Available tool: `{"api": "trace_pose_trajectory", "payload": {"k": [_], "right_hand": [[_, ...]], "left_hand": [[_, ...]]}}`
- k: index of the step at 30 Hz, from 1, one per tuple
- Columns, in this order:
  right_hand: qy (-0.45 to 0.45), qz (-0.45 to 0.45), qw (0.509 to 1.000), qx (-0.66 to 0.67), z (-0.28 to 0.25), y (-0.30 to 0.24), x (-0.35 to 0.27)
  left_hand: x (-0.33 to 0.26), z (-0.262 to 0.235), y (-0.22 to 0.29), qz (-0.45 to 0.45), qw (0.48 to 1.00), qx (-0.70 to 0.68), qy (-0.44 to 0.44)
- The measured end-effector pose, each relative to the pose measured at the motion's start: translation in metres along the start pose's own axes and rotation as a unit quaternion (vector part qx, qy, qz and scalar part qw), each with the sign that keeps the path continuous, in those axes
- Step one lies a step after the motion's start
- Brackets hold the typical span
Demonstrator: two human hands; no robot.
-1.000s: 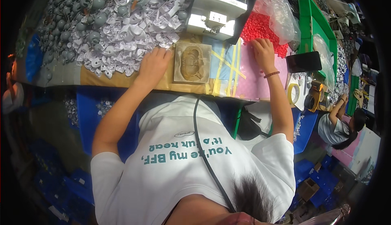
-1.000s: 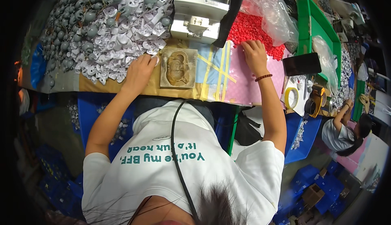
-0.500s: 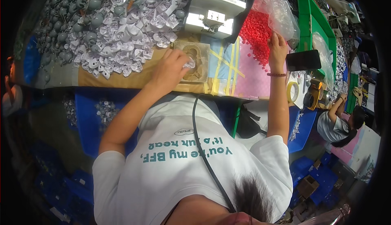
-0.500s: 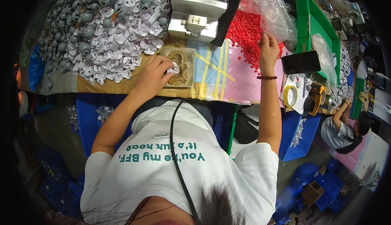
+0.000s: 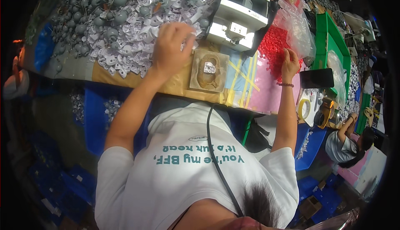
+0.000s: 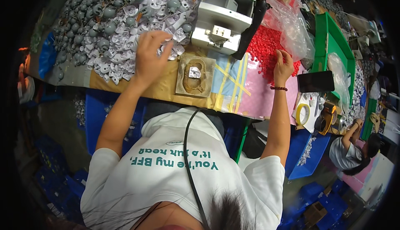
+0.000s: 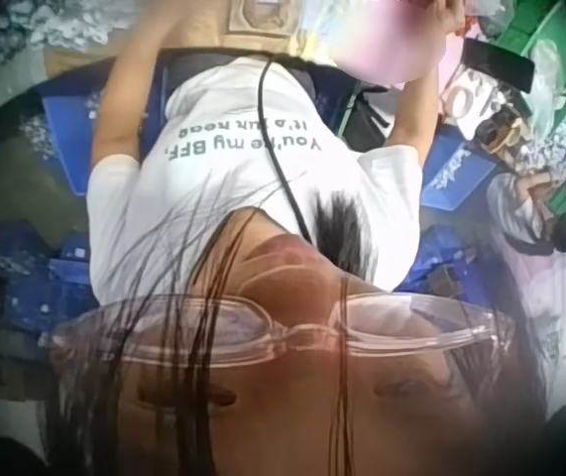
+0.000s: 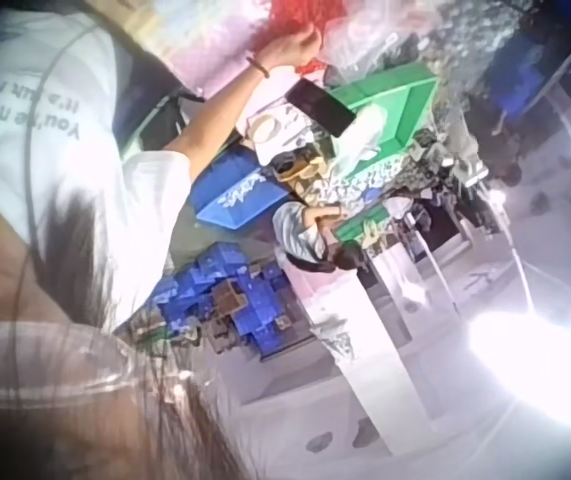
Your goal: Assembling small light bulb components using a suspended power screwdriver at a factory workbench.
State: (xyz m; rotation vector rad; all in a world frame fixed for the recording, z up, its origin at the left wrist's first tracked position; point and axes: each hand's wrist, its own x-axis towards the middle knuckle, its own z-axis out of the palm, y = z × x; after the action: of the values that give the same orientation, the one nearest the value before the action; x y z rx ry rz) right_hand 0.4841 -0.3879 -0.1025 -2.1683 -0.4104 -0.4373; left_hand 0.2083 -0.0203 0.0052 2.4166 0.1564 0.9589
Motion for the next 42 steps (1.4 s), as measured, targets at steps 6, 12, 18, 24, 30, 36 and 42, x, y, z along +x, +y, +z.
{"api": "trace_pose_trajectory", "payload": {"k": [6,12,18,24,30,36,42], "right_hand": [[0.015,0.047,0.985,0.168,-0.003,-0.026,0.005],[-0.112,0.101,0.934,0.324,-0.003,-0.134,-0.028],[-0.297,0.133,0.881,0.344,0.022,-0.201,-0.099],[-0.288,-0.230,0.919,0.143,0.055,-0.213,-0.123],[-0.255,-0.385,0.885,0.055,0.068,-0.210,-0.126],[-0.259,-0.361,0.895,0.039,0.066,-0.209,-0.136],[-0.275,-0.298,0.910,0.084,0.066,-0.209,-0.136]], "left_hand": [[0.085,-0.018,-0.028,0.074,0.985,0.106,0.117],[0.118,0.021,-0.044,-0.061,0.952,0.227,-0.194],[0.124,0.020,-0.073,-0.054,0.993,0.092,-0.057],[0.130,-0.046,-0.022,-0.195,0.941,-0.249,0.118],[0.122,-0.050,-0.047,-0.256,0.942,-0.179,-0.119],[0.140,-0.061,-0.039,-0.193,0.963,-0.185,-0.031],[0.147,-0.076,-0.012,-0.110,0.969,-0.221,0.014]]}}
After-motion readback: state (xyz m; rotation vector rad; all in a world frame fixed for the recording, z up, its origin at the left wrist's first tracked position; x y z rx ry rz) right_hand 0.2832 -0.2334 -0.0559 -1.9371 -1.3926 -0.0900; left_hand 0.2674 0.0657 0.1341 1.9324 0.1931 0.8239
